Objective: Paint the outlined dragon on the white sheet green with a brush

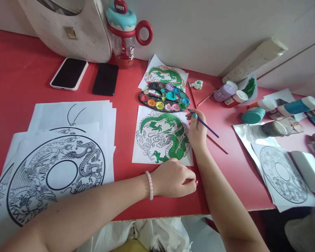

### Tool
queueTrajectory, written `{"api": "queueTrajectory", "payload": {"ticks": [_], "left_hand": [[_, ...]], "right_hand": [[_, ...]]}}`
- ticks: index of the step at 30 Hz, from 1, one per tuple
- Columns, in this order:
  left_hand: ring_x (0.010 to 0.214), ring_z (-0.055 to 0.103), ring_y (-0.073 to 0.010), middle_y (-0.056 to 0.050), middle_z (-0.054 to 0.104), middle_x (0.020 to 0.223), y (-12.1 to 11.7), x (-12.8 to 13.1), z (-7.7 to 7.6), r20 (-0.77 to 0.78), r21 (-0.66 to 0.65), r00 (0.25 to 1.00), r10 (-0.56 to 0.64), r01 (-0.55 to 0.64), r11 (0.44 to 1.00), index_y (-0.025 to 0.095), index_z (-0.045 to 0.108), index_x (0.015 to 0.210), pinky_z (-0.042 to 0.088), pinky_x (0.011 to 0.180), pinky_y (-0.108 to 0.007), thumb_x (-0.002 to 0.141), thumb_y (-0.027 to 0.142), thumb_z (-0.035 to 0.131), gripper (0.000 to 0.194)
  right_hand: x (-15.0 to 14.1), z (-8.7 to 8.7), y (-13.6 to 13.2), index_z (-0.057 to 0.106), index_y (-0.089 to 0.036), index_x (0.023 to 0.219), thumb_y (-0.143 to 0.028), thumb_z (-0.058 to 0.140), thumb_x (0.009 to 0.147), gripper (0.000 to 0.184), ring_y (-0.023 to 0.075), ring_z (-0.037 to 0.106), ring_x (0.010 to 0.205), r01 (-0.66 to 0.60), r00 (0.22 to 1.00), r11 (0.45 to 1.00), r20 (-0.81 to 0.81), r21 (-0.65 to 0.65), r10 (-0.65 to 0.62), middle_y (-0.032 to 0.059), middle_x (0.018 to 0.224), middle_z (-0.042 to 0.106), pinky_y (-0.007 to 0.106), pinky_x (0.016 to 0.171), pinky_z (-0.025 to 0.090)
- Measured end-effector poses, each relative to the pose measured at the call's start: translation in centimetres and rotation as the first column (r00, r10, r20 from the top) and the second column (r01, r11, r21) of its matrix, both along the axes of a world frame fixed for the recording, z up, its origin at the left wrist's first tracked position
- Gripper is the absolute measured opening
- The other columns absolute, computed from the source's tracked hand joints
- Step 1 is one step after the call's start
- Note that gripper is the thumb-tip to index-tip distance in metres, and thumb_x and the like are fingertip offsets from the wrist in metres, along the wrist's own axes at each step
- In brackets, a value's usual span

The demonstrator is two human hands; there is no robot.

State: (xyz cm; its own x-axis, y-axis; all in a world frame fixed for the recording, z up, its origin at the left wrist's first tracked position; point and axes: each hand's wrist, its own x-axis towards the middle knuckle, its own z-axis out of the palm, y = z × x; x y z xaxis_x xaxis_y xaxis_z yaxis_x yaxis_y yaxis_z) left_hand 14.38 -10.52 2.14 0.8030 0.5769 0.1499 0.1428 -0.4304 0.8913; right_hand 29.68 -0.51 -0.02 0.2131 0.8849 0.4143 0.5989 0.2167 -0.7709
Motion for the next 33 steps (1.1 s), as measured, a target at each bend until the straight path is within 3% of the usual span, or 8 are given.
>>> {"api": "queueTrajectory", "payload": {"ticks": [11, 17, 24, 33], "left_hand": [[0.049, 0.032, -0.0071, 0.008, 0.036, 0.048, 0.0, 0.0, 0.0, -0.016, 0.009, 1.000, -0.005, 0.005, 1.000, 0.017, 0.032, 0.055, 0.031, 0.071, -0.026, 0.083, 0.023, 0.046, 0.032], [0.049, 0.033, -0.0069, 0.008, 0.037, 0.048, 0.0, 0.0, 0.0, -0.021, 0.003, 1.000, 0.000, 0.000, 1.000, 0.017, 0.034, 0.055, 0.031, 0.072, -0.026, 0.082, 0.022, 0.046, 0.030], [0.049, 0.033, -0.0071, 0.007, 0.039, 0.048, 0.1, 0.0, 0.3, -0.019, -0.014, 1.000, 0.003, -0.003, 1.000, 0.017, 0.033, 0.055, 0.029, 0.067, -0.026, 0.082, 0.021, 0.046, 0.031], [0.048, 0.032, -0.0070, 0.007, 0.038, 0.047, 0.1, 0.0, 0.3, -0.030, -0.012, 1.000, -0.004, 0.004, 1.000, 0.017, 0.033, 0.054, 0.029, 0.067, -0.027, 0.083, 0.021, 0.047, 0.031]], "right_hand": [[-0.3, 0.3, 0.0, 0.059, -0.018, 0.099, -0.045, 0.036, 0.093, 0.036, 0.0111, 0.056, 0.075, -0.016, 0.997, 0.998, -0.071, 0.058, 0.020, 0.0053, 0.084, 0.061, 0.028, 0.068, 0.046], [-1.2, 1.6, -1.5, 0.057, -0.017, 0.085, -0.044, 0.037, 0.093, 0.035, 0.0077, 0.052, 0.057, 0.011, 0.995, 0.994, -0.101, 0.110, 0.000, 0.0000, 0.063, 0.056, 0.023, 0.056, 0.043], [-2.6, 2.3, -3.9, 0.056, -0.017, 0.072, -0.042, 0.047, 0.090, 0.032, 0.0052, 0.046, 0.042, -0.032, 0.998, 0.997, -0.047, 0.077, 0.035, -0.0051, 0.046, 0.049, 0.019, 0.045, 0.038], [-2.7, 2.5, -4.0, 0.059, -0.016, 0.070, -0.040, 0.048, 0.090, 0.033, 0.0047, 0.047, 0.039, -0.047, 0.998, 0.996, 0.041, 0.081, 0.044, -0.0052, 0.043, 0.051, 0.017, 0.042, 0.036]]}}
